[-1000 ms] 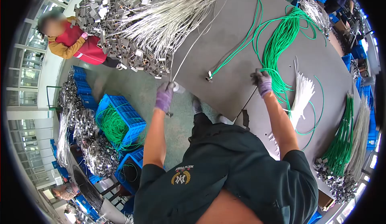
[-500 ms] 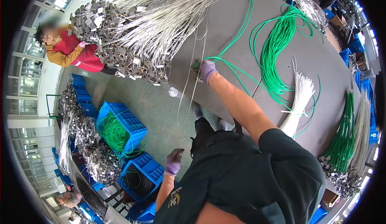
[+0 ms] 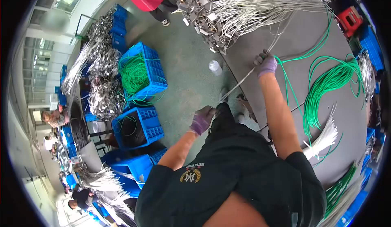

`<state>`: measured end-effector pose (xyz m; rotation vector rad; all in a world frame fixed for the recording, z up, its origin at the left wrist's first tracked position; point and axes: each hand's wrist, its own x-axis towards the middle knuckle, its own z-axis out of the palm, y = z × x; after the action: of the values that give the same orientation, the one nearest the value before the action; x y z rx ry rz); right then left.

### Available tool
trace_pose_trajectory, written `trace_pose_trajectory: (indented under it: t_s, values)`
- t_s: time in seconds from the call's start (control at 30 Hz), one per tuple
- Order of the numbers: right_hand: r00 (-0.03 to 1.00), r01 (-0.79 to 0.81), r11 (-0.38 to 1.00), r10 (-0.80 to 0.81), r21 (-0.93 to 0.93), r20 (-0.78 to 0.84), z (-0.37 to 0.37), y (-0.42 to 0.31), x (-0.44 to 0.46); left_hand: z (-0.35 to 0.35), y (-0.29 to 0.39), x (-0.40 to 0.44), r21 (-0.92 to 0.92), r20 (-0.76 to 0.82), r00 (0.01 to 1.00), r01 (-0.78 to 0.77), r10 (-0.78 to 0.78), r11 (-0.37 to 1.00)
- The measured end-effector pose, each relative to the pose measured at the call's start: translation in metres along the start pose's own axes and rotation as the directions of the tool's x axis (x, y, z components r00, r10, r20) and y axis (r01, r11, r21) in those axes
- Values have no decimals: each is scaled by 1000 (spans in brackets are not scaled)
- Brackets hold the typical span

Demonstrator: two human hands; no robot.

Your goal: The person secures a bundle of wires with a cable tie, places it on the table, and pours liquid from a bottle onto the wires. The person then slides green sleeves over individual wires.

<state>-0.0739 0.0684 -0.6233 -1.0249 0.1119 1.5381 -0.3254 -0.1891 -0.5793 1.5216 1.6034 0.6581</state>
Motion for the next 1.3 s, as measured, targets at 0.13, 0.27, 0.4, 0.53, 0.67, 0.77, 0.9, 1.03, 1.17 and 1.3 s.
trace_pose_trajectory:
  t_s: [0.13, 0.27, 0.4, 0.53, 0.67, 0.77, 0.9, 1.03, 1.17, 1.3]
  values:
    - [995, -51, 997, 45, -65, -88, -10, 30, -49, -4, -69, -41, 241, 11, 990, 135, -142, 961]
    - [1000, -1, 1000, 1, -21, -28, -47, 7, 15, -25, -146, -102, 429, 18, 997, 54, -69, 902]
    - [989, 44, 999, -41, 18, -140, -18, -7, -21, -28, -179, -93, 299, 207, 978, -95, 33, 949]
    - [985, -9, 1000, 7, -12, -172, -7, 32, -67, -2, 12, -6, -300, 272, 962, 69, 16, 951]
    - [977, -175, 983, 166, 59, 135, -10, 43, -106, 52, 34, 55, -395, 175, 984, 102, -34, 913]
    - [968, 72, 994, -51, -81, 245, -28, 6, -89, 62, 22, 61, -340, 133, 989, 109, -67, 934]
    - [910, 368, 802, -208, -470, 359, -75, -63, -70, 59, 13, 52, -374, 144, 985, 139, -91, 917]
    - [922, 385, 603, -278, -698, 269, -102, -106, -65, 60, 6, 56, -484, 172, 981, 166, -93, 859]
    - [877, 405, 312, -399, -860, 268, -156, -78, -39, 65, 16, 56, -449, 196, 976, 171, -90, 877]
    - [741, 561, 115, -512, -820, 435, -192, -51, -15, 68, 27, 54, -321, 241, 968, 143, -66, 936]
